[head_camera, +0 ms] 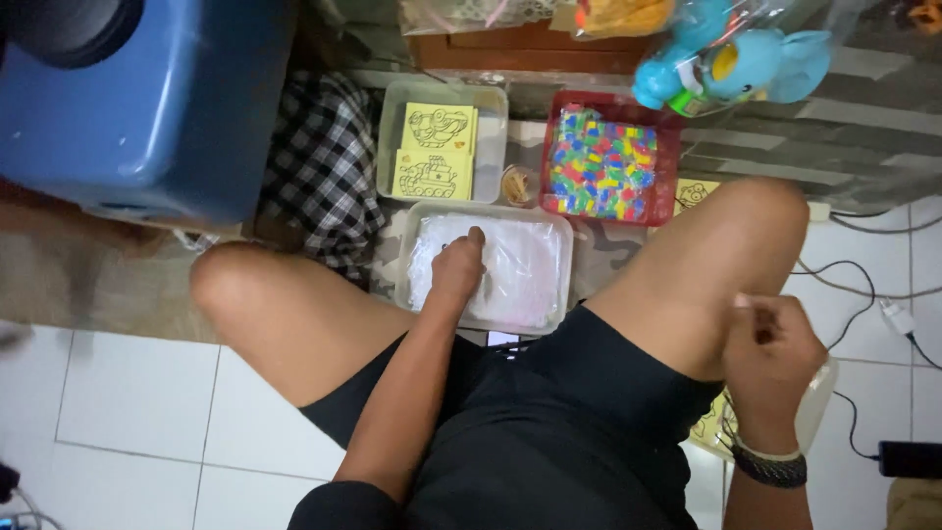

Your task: Picking up individual illustrated stickers and placing them into a small plastic bag for packaging.

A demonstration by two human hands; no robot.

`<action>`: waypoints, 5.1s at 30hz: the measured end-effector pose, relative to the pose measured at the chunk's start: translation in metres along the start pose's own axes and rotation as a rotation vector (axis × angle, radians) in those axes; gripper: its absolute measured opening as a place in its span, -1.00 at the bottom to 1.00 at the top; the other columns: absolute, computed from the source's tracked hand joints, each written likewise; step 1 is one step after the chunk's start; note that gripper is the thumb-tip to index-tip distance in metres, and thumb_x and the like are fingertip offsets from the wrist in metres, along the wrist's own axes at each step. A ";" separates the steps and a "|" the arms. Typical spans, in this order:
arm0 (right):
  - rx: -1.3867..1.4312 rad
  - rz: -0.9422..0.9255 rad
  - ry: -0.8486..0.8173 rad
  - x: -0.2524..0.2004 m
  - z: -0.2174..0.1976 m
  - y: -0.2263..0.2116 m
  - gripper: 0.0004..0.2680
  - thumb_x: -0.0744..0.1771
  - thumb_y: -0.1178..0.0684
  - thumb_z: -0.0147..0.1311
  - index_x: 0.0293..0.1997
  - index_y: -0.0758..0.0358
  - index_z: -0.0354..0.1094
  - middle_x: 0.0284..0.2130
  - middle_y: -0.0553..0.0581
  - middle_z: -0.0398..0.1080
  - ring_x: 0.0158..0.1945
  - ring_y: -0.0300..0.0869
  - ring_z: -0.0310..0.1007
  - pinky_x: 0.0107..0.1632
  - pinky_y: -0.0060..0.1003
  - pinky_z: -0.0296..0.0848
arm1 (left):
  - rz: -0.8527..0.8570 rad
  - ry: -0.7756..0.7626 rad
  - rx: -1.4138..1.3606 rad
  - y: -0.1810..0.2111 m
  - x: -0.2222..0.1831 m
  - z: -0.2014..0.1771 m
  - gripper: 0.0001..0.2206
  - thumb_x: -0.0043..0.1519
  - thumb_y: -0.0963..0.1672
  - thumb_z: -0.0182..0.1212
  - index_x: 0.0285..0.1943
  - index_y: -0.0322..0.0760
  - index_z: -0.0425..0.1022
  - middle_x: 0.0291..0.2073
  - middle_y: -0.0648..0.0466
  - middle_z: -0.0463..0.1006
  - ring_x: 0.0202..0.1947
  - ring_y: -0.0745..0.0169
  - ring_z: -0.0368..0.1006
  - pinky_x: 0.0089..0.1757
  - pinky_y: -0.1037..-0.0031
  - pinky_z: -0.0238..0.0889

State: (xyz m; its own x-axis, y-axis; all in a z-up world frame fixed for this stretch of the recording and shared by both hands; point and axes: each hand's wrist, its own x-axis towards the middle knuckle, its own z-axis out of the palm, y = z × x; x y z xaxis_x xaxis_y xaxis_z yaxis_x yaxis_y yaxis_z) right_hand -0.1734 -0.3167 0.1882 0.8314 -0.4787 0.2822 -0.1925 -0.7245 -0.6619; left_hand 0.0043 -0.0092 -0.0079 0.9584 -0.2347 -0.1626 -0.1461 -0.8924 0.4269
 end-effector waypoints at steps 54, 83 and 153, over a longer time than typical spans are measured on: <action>0.934 0.086 -0.385 0.069 0.235 -0.064 -0.79 0.39 0.22 0.13 0.15 0.30 0.31 -0.26 0.12 0.52 -0.26 -0.35 0.49 -0.23 -0.51 0.52 | -0.212 -0.021 -1.308 0.025 -0.009 -0.090 -0.75 0.26 -0.22 0.25 0.02 -0.65 0.51 -0.28 -0.36 0.64 -0.31 -0.01 0.66 -0.27 0.35 0.60; 0.658 -0.068 -0.465 0.077 0.245 -0.043 -0.95 0.33 0.23 0.22 -0.20 0.20 0.54 -0.44 0.09 0.51 -0.33 -0.24 0.50 -0.26 -0.35 0.47 | -0.224 0.078 -1.158 0.019 -0.007 -0.087 -0.82 0.19 -0.23 0.34 -0.05 -0.48 0.61 -0.34 -0.30 0.65 -0.34 0.05 0.65 -0.25 0.36 0.59; 0.447 -0.068 -0.516 0.155 0.227 -0.092 -0.88 0.46 0.18 -0.04 0.10 0.32 0.31 -0.31 0.48 0.43 -0.55 0.15 0.52 -0.55 -0.17 0.57 | -0.265 0.460 -1.427 0.010 -0.002 -0.111 -0.83 0.26 -0.22 0.29 -0.01 -0.44 0.55 -0.29 -0.19 0.67 -0.33 0.23 0.63 -0.24 0.52 0.57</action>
State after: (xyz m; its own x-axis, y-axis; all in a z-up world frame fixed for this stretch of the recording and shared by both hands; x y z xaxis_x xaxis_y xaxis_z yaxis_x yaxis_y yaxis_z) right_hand 0.0914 -0.2120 0.1350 0.9973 -0.0617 0.0395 0.0102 -0.4169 -0.9089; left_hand 0.0277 0.0246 0.0953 0.9481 0.2447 -0.2029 0.1307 0.2815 0.9506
